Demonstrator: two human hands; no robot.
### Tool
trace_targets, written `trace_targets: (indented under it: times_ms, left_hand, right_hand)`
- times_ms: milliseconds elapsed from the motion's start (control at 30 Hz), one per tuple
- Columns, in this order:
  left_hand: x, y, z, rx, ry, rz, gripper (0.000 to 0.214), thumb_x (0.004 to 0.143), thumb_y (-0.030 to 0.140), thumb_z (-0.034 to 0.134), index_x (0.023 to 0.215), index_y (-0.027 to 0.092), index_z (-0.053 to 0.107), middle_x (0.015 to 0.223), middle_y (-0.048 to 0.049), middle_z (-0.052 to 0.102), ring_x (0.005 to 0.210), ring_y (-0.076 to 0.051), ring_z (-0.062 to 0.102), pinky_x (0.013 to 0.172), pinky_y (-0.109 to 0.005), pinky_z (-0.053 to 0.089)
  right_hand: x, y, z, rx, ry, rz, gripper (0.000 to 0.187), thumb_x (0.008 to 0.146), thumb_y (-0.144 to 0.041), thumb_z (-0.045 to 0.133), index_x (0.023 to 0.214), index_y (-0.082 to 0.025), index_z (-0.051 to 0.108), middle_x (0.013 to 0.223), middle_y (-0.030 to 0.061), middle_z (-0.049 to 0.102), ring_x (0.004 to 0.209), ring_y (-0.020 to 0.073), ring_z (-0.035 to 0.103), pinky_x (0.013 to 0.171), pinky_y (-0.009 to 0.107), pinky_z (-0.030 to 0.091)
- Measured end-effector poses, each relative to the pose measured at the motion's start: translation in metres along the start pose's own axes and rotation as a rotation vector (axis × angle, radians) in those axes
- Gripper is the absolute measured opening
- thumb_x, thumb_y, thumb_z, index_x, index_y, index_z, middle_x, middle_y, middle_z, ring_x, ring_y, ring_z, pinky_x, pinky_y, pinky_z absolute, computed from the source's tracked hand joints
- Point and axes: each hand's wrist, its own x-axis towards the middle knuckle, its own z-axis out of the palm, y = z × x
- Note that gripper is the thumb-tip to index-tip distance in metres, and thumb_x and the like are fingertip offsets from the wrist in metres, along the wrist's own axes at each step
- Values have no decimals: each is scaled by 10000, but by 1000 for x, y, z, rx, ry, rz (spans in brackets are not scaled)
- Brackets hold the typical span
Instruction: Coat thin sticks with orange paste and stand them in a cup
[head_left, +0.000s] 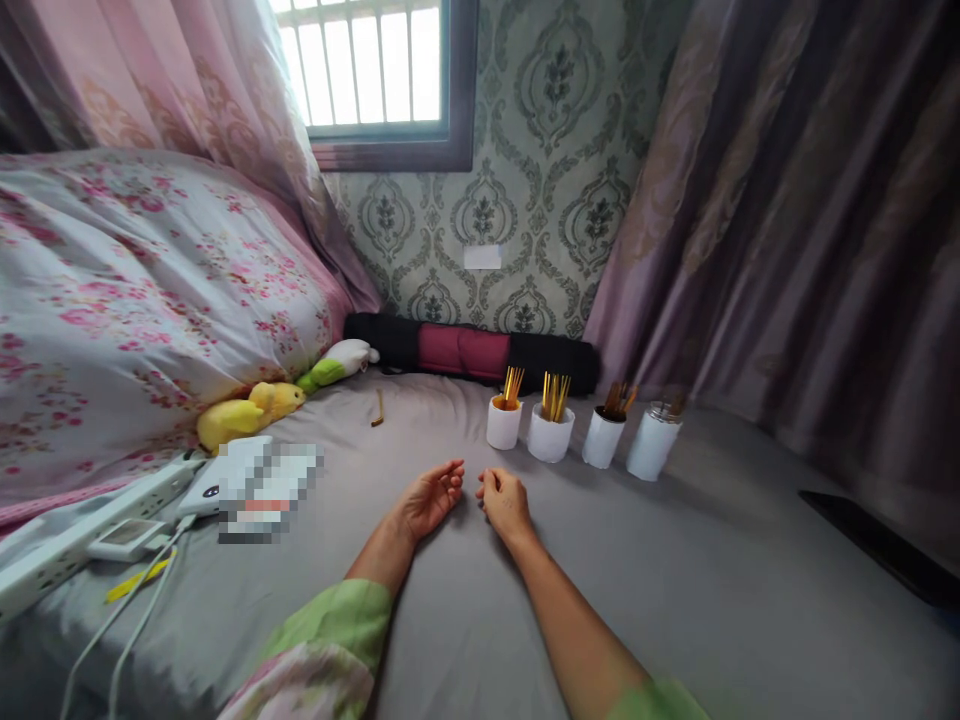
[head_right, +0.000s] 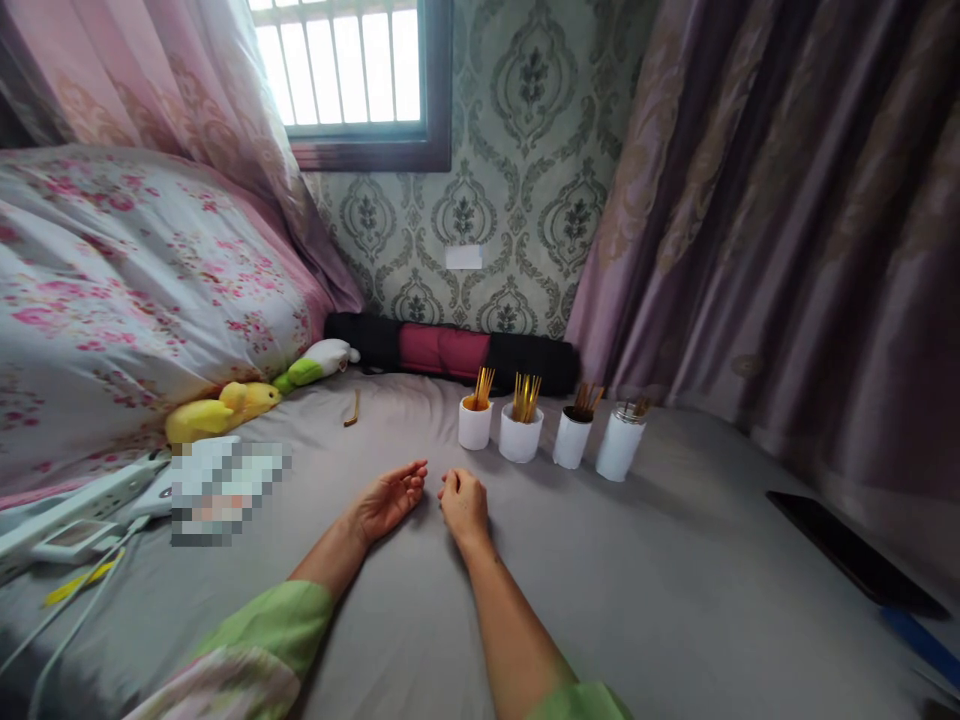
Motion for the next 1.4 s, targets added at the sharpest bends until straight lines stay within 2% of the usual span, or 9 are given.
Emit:
trace_targets:
  times_ms: [767,1400]
  left_hand:
    - [3,-1,-2,25,5,-8,92,818,88,496,857,72,577,712,-52,583,537,-45,520,462,-133,417]
    - [4,-3,-2,20,4,-7,98,815,80,493,862,77,578,709,-51,589,531,-52,531,455,-141,433]
  right_hand:
    - [2,1,1,-31,-16,10,331,867,-316,357,793,-163,641,633,43,665,517,120,585,490,192,409]
    - [2,2,0,31,-22,6,336,853,-336,354,776,-158,628,594,25,643,447,112,550,447,200,399]
